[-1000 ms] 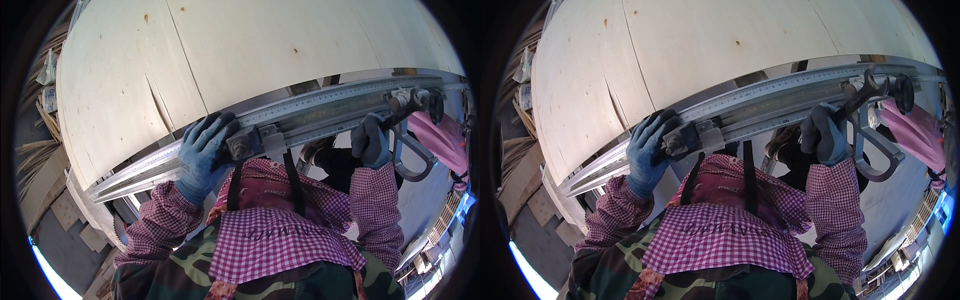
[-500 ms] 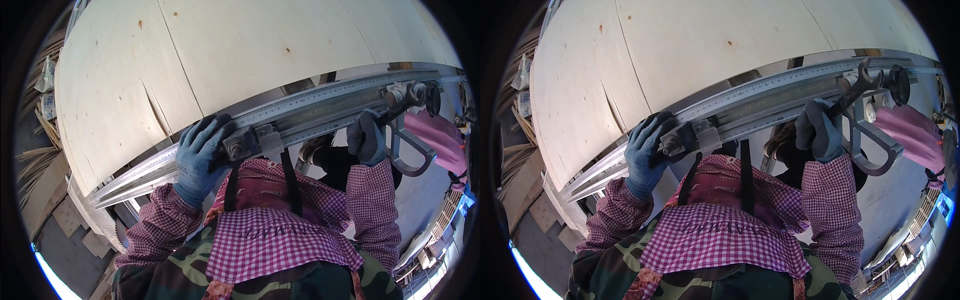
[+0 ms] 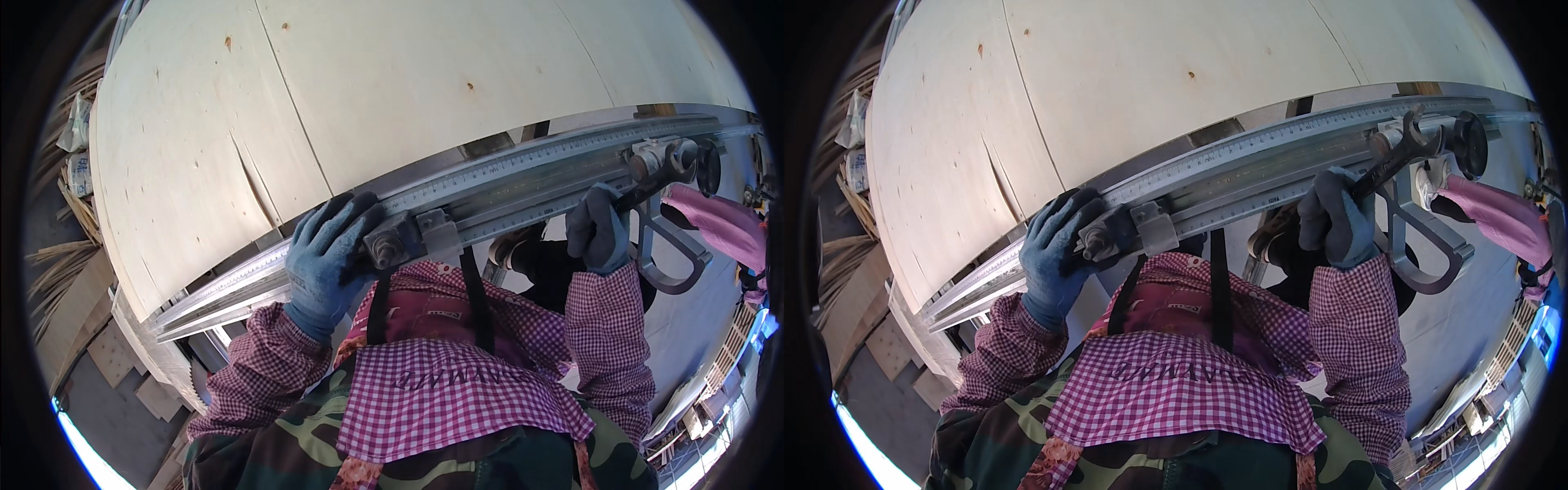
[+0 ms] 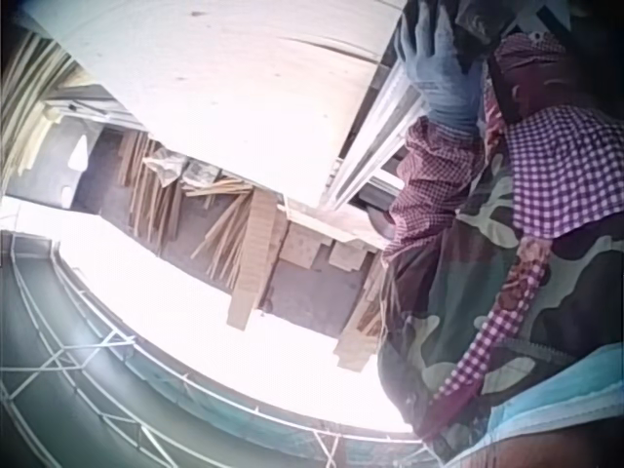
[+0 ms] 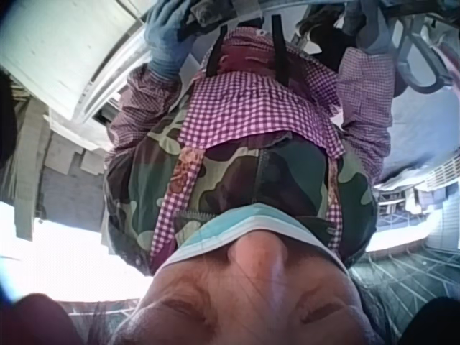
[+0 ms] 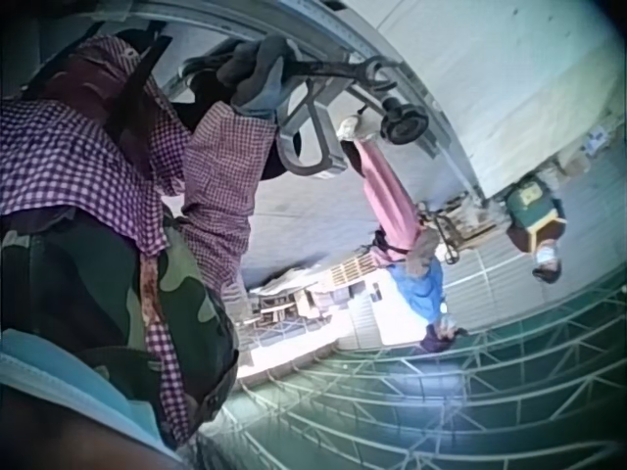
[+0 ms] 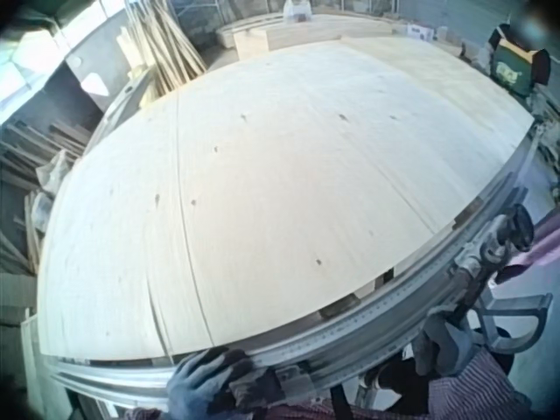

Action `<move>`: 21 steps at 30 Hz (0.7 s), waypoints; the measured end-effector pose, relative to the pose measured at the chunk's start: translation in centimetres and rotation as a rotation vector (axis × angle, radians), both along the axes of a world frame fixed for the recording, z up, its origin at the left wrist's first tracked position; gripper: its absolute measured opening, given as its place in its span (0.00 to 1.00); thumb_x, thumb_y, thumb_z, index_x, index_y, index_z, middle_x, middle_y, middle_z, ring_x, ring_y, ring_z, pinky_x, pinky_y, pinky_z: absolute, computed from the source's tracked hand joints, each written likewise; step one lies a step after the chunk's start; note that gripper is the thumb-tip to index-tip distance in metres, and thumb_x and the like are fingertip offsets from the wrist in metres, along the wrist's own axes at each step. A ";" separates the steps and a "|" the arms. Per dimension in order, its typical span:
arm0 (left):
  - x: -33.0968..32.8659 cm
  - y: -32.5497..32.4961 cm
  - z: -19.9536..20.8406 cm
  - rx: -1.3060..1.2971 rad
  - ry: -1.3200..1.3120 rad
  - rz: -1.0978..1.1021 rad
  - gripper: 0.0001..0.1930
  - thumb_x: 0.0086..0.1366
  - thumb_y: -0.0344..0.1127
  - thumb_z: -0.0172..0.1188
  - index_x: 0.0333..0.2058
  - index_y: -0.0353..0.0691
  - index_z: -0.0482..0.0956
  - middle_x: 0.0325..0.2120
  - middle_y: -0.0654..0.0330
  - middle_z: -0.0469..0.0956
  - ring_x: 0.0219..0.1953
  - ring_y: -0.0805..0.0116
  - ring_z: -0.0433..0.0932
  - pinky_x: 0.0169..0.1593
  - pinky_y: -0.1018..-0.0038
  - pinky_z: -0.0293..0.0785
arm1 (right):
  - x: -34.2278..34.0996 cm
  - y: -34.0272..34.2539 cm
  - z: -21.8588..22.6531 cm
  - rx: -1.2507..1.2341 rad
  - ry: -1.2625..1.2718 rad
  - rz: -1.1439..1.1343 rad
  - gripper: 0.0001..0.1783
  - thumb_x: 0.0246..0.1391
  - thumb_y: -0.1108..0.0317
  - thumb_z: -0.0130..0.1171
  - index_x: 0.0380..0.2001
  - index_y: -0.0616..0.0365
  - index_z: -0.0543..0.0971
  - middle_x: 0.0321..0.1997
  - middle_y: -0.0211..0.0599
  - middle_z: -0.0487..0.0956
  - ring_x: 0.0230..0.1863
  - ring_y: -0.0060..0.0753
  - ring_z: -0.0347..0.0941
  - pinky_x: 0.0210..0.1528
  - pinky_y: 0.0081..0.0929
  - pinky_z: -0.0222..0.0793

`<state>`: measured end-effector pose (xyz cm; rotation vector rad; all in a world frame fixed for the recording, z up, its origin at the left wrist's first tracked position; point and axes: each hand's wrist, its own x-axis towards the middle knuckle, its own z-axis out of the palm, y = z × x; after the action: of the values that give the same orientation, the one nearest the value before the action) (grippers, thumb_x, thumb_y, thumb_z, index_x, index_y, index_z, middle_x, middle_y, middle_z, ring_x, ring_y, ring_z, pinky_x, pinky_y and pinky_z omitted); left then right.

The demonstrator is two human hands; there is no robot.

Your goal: The person positions a metal measuring guide on a large sheet of plywood and adjusts its clamps. A coworker marks the wood along the guide with a pencil. The person continues to hold and fine-tune the guide while the coworker completes the marking.

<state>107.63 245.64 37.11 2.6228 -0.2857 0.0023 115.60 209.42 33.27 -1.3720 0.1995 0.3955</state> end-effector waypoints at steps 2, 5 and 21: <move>0.1 -0.2 0.2 0.001 0.007 0.006 0.37 0.42 0.51 0.74 0.55 0.53 0.77 0.58 0.64 0.75 0.60 0.57 0.73 0.61 0.59 0.71 | 0.1 0.2 0.2 -0.009 0.006 -0.003 0.19 0.65 0.61 0.54 0.21 0.60 0.75 0.09 0.35 0.71 0.05 0.27 0.64 0.06 0.20 0.54; 0.1 -0.1 0.0 -0.003 0.000 0.011 0.37 0.42 0.51 0.73 0.55 0.53 0.78 0.57 0.64 0.76 0.59 0.57 0.74 0.61 0.59 0.71 | 0.2 0.3 0.7 -0.049 0.028 0.002 0.20 0.65 0.60 0.54 0.20 0.60 0.75 0.09 0.35 0.71 0.05 0.27 0.64 0.06 0.20 0.54; 0.2 -0.4 0.2 0.008 -0.024 0.016 0.36 0.43 0.51 0.72 0.54 0.51 0.78 0.55 0.63 0.77 0.58 0.56 0.75 0.60 0.60 0.71 | 0.2 -0.1 0.3 -0.029 0.078 0.017 0.19 0.64 0.59 0.55 0.21 0.59 0.75 0.09 0.34 0.71 0.05 0.26 0.63 0.06 0.21 0.53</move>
<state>107.83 245.26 37.29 2.6350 -0.2741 0.0384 115.75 209.34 33.55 -1.3884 0.2588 0.4619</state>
